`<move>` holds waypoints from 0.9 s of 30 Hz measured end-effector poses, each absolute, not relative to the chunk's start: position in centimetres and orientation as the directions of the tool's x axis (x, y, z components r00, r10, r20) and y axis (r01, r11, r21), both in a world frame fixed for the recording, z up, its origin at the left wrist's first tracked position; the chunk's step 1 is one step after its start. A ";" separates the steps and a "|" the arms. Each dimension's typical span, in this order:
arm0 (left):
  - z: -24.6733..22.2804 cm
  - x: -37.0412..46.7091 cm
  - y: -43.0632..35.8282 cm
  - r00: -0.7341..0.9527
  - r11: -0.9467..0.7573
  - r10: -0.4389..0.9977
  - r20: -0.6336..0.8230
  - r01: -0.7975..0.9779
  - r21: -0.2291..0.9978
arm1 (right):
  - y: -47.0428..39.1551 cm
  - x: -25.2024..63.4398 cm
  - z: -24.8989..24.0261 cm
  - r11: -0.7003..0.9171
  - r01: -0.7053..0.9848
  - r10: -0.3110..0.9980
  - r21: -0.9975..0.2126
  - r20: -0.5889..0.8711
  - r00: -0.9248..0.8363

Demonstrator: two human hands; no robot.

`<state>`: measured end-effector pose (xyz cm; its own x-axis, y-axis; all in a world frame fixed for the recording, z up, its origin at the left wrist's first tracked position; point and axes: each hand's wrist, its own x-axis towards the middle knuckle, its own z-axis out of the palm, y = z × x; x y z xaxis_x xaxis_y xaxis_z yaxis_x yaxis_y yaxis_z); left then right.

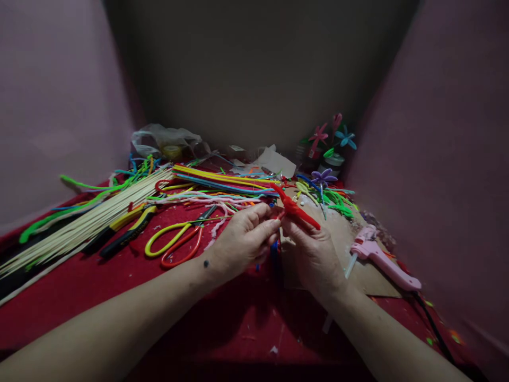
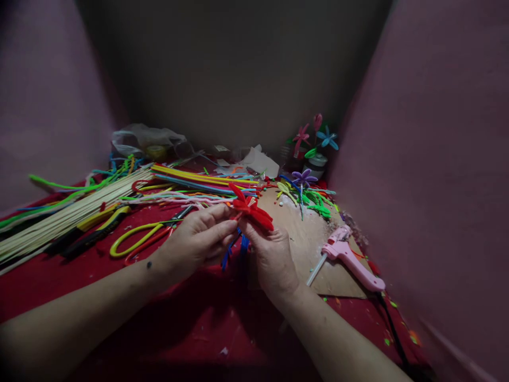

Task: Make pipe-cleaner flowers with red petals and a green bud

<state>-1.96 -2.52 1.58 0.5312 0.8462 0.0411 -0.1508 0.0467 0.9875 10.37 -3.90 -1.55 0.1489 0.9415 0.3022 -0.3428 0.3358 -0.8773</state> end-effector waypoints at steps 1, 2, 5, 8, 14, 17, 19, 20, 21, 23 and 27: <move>1.6 -2.0 -2.5 0.551 0.102 0.835 0.015 -0.180 0.978 | -3.8 10.4 -1.6 0.325 -0.348 0.946 -0.879 0.298 0.130; 1.7 -2.1 -2.5 0.570 0.148 0.821 -0.003 -0.208 0.967 | -3.8 10.5 -1.6 0.317 -0.352 0.948 -0.880 0.297 0.111; 1.5 -2.4 -2.2 0.636 0.258 0.771 -0.029 -0.270 0.928 | -3.7 10.6 -1.6 0.309 -0.360 0.951 -0.881 0.289 0.108; 1.2 -2.7 -1.8 0.668 0.296 0.743 -0.027 -0.292 0.910 | -3.6 10.6 -1.5 0.307 -0.383 0.952 -0.871 0.279 0.130; 1.1 -2.5 -1.9 0.619 0.247 0.784 -0.052 -0.233 0.941 | -3.6 10.5 -1.4 0.293 -0.393 0.956 -0.872 0.261 0.134; 1.2 -2.2 -2.1 0.557 0.156 0.830 -0.037 -0.168 0.973 | -3.6 10.4 -1.4 0.300 -0.365 0.953 -0.881 0.260 0.153; 1.0 -2.0 -2.1 0.489 0.023 0.872 0.015 -0.071 0.997 | -3.5 10.4 -1.4 0.311 -0.345 0.949 -0.885 0.269 0.167; 0.8 -2.0 -2.1 0.446 -0.071 0.892 0.070 -0.015 0.997 | -3.5 10.4 -1.4 0.318 -0.340 0.946 -0.885 0.273 0.174; 0.6 -1.9 -2.1 0.402 -0.177 0.904 0.145 0.043 0.983 | -3.5 10.4 -1.5 0.324 -0.338 0.944 -0.884 0.277 0.180; 0.1 -1.9 -2.1 0.341 -0.383 0.885 0.316 0.151 0.911 | -3.4 10.4 -1.6 0.317 -0.332 0.946 -0.889 0.270 0.180; -0.5 -2.1 -2.1 0.331 -0.577 0.812 0.481 0.338 0.743 | -3.5 10.5 -1.8 0.286 -0.307 0.955 -0.908 0.242 0.173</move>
<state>-2.05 -2.08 -0.49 0.3305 0.8123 0.4805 0.3385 -0.5773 0.7431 10.51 -3.47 -1.84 0.1726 0.9547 0.2425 -0.3069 0.2860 -0.9077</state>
